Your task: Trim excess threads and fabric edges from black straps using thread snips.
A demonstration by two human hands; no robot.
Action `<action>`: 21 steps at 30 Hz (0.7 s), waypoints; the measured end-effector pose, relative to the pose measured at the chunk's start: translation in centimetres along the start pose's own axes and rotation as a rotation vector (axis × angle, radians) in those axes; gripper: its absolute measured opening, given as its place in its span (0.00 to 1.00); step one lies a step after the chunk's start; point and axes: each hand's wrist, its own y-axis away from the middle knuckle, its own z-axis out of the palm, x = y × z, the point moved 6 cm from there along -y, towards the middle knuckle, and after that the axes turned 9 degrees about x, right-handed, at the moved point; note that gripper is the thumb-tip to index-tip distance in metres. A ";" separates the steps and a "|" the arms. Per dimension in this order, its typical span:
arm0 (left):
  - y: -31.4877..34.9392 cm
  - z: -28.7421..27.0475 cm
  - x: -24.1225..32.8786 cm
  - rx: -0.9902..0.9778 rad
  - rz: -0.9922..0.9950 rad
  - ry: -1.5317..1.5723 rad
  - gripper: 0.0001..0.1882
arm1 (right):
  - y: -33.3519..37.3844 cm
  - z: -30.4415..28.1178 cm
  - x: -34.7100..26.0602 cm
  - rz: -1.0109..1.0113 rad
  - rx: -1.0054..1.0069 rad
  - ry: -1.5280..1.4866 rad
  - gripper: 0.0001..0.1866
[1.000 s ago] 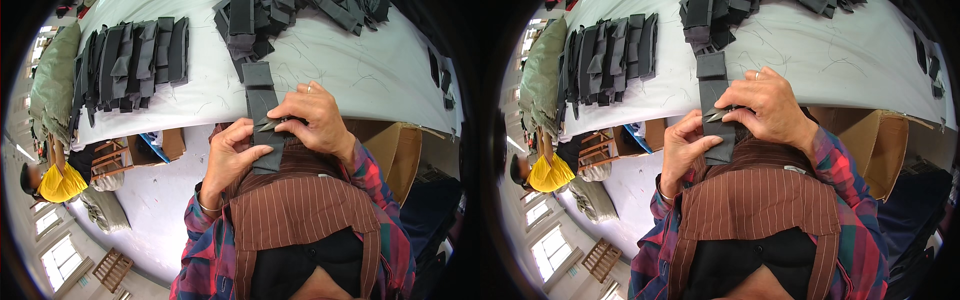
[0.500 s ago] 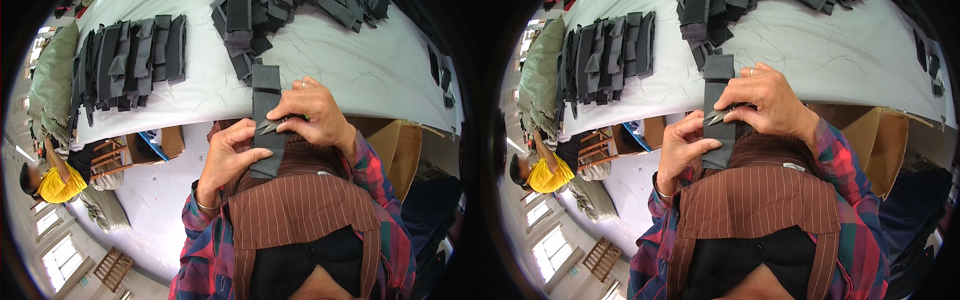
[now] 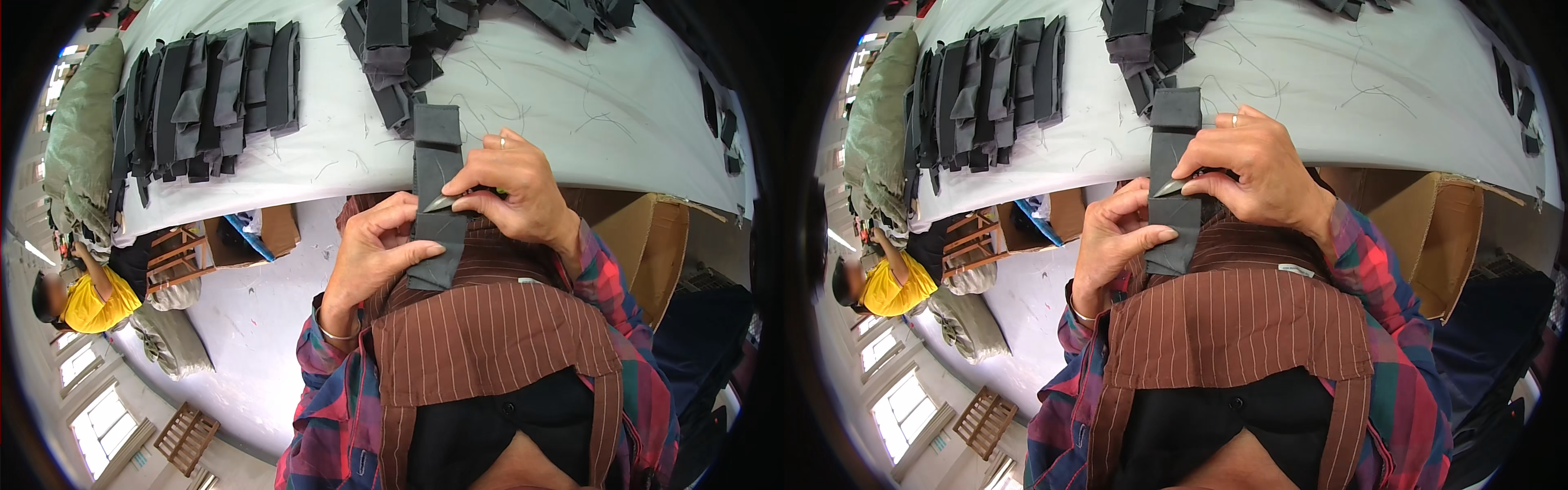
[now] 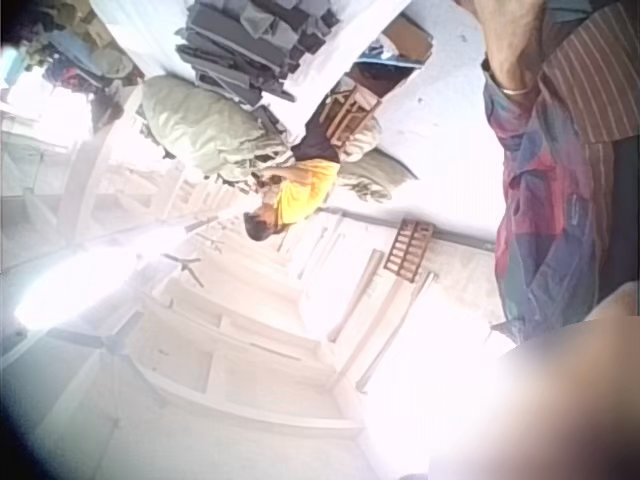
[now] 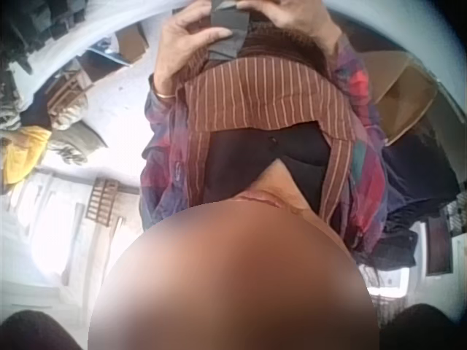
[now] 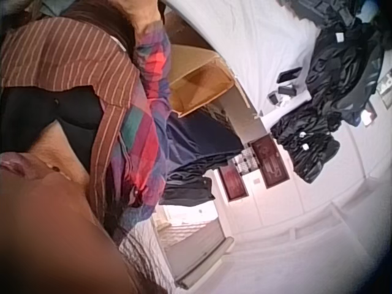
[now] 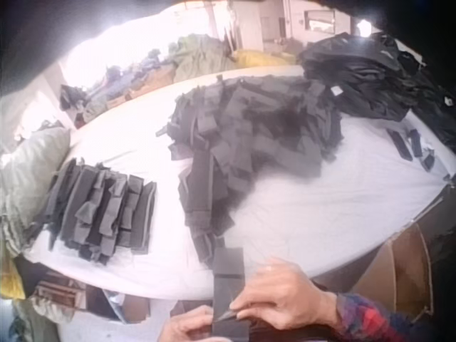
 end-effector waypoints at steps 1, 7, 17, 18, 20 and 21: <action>0.0 0.0 0.0 0.001 0.000 0.000 0.17 | 0.2 -0.1 0.3 0.053 0.031 -0.053 0.12; -0.1 0.6 1.4 0.061 0.217 -0.406 0.18 | -0.1 0.7 0.0 0.254 0.107 -0.275 0.23; 0.7 0.1 2.2 0.239 0.210 -0.418 0.14 | 3.4 -0.4 3.7 0.603 0.306 -0.270 0.07; 0.5 0.2 2.2 0.233 0.212 -0.418 0.14 | 3.1 -0.3 3.5 0.621 0.337 -0.312 0.05; 0.6 0.5 2.7 0.238 0.299 -0.504 0.11 | 2.9 -0.5 3.4 0.639 0.372 -0.352 0.04; 0.7 0.6 2.9 0.236 0.302 -0.505 0.11 | 2.8 -0.4 3.4 0.659 0.370 -0.404 0.04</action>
